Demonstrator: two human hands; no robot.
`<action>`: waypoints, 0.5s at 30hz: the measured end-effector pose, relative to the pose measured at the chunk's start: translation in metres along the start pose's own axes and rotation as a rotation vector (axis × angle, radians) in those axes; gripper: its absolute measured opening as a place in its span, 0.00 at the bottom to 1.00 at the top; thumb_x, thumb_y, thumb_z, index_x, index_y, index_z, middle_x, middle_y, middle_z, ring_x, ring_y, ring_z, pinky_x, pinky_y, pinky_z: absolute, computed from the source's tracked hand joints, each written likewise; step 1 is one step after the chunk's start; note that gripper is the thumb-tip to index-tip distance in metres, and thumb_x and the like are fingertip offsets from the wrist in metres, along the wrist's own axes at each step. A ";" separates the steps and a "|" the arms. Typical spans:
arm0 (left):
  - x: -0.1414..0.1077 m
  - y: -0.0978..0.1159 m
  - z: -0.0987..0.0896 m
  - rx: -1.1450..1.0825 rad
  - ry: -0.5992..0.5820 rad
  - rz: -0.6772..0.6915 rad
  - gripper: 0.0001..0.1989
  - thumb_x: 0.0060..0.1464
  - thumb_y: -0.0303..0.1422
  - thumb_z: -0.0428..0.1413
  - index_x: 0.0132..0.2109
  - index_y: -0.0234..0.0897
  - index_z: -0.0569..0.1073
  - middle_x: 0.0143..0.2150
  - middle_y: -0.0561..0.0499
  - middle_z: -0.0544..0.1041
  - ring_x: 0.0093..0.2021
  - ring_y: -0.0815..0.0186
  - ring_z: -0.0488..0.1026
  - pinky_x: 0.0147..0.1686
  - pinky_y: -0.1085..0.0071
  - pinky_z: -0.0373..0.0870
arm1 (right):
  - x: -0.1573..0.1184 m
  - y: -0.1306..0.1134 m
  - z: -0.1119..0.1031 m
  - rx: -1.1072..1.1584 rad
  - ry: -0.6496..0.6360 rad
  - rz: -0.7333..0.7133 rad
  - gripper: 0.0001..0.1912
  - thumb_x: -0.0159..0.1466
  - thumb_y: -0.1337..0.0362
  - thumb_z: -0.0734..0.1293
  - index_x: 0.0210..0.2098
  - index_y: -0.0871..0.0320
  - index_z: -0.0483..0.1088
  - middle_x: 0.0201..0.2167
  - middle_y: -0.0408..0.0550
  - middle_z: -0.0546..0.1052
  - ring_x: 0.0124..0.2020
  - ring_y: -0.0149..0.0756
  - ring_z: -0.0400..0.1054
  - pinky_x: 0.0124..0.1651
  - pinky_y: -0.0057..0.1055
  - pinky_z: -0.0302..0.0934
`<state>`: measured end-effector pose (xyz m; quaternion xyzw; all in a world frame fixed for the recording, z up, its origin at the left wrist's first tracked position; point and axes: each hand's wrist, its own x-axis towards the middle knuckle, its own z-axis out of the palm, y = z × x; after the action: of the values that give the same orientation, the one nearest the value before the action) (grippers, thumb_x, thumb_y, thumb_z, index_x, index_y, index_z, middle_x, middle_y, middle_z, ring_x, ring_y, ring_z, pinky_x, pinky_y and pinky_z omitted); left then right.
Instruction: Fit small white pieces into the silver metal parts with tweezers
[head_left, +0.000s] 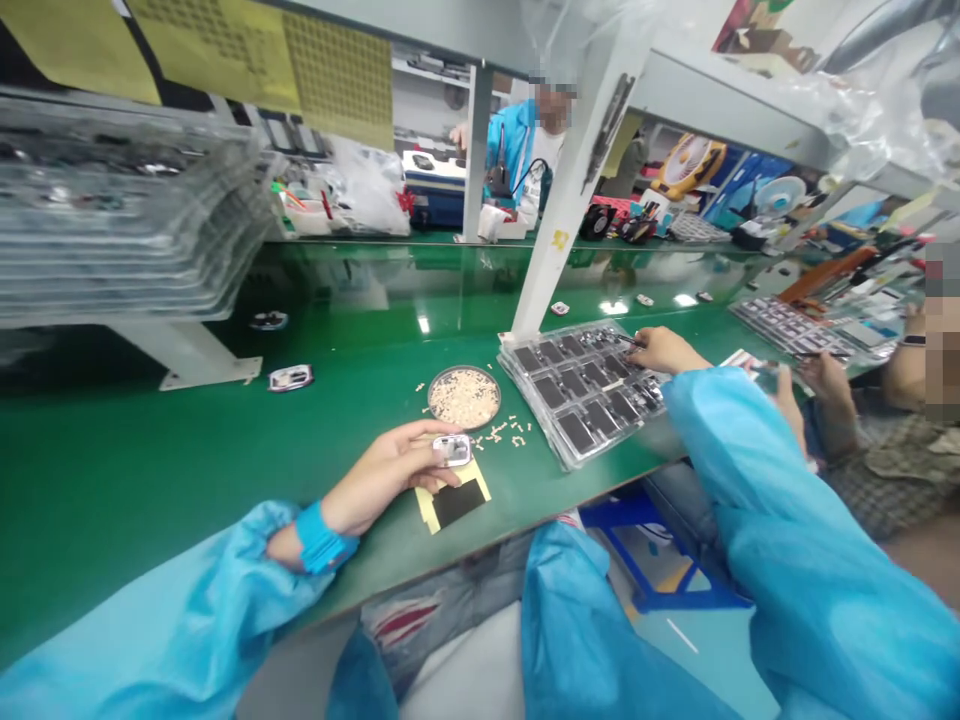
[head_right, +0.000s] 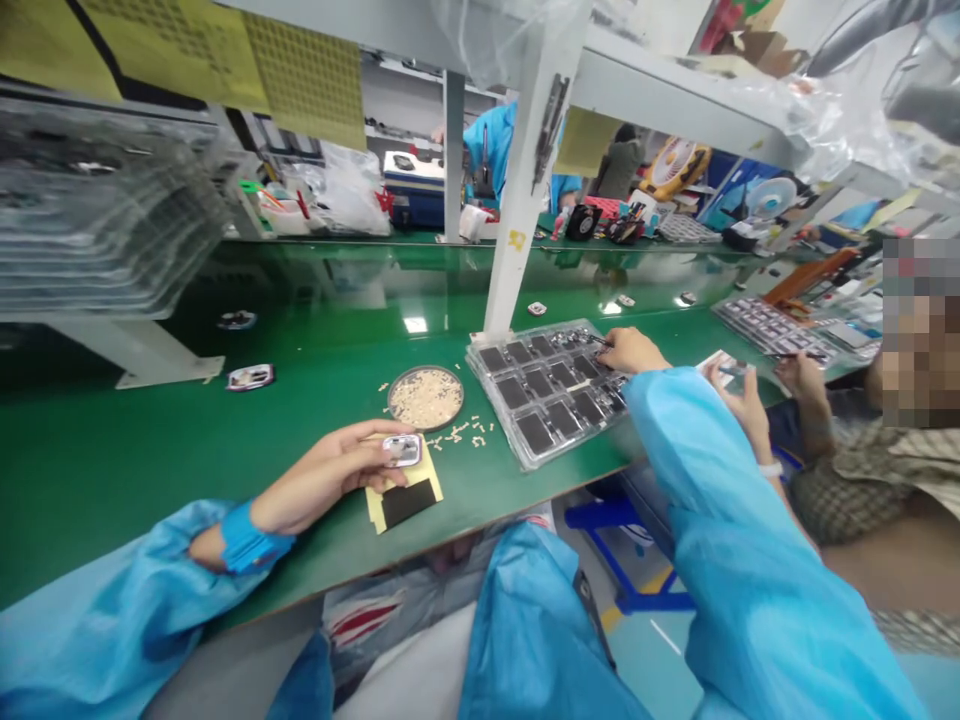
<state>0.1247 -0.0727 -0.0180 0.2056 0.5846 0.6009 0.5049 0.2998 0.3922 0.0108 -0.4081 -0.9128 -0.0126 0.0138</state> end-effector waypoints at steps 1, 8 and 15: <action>0.000 -0.001 0.001 0.020 -0.005 0.025 0.24 0.52 0.36 0.66 0.54 0.33 0.72 0.41 0.45 0.81 0.34 0.64 0.81 0.30 0.77 0.74 | -0.003 -0.001 -0.001 -0.002 0.017 0.004 0.13 0.55 0.60 0.73 0.40 0.57 0.79 0.42 0.56 0.81 0.42 0.46 0.76 0.42 0.33 0.65; 0.000 -0.004 0.004 0.133 0.044 0.116 0.20 0.54 0.42 0.65 0.47 0.33 0.73 0.30 0.50 0.79 0.21 0.70 0.75 0.16 0.80 0.60 | -0.066 -0.053 -0.015 0.345 0.327 -0.040 0.16 0.64 0.55 0.68 0.46 0.59 0.71 0.36 0.56 0.81 0.34 0.43 0.75 0.37 0.34 0.64; 0.003 -0.006 0.002 0.108 0.070 0.084 0.18 0.53 0.43 0.65 0.42 0.34 0.73 0.28 0.51 0.78 0.18 0.74 0.71 0.17 0.82 0.52 | -0.180 -0.166 -0.016 1.179 -0.052 -0.309 0.14 0.56 0.53 0.76 0.31 0.56 0.74 0.29 0.48 0.82 0.29 0.39 0.75 0.33 0.33 0.68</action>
<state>0.1272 -0.0708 -0.0238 0.2355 0.6243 0.5960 0.4467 0.2961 0.1467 0.0189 -0.1945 -0.8146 0.5030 0.2133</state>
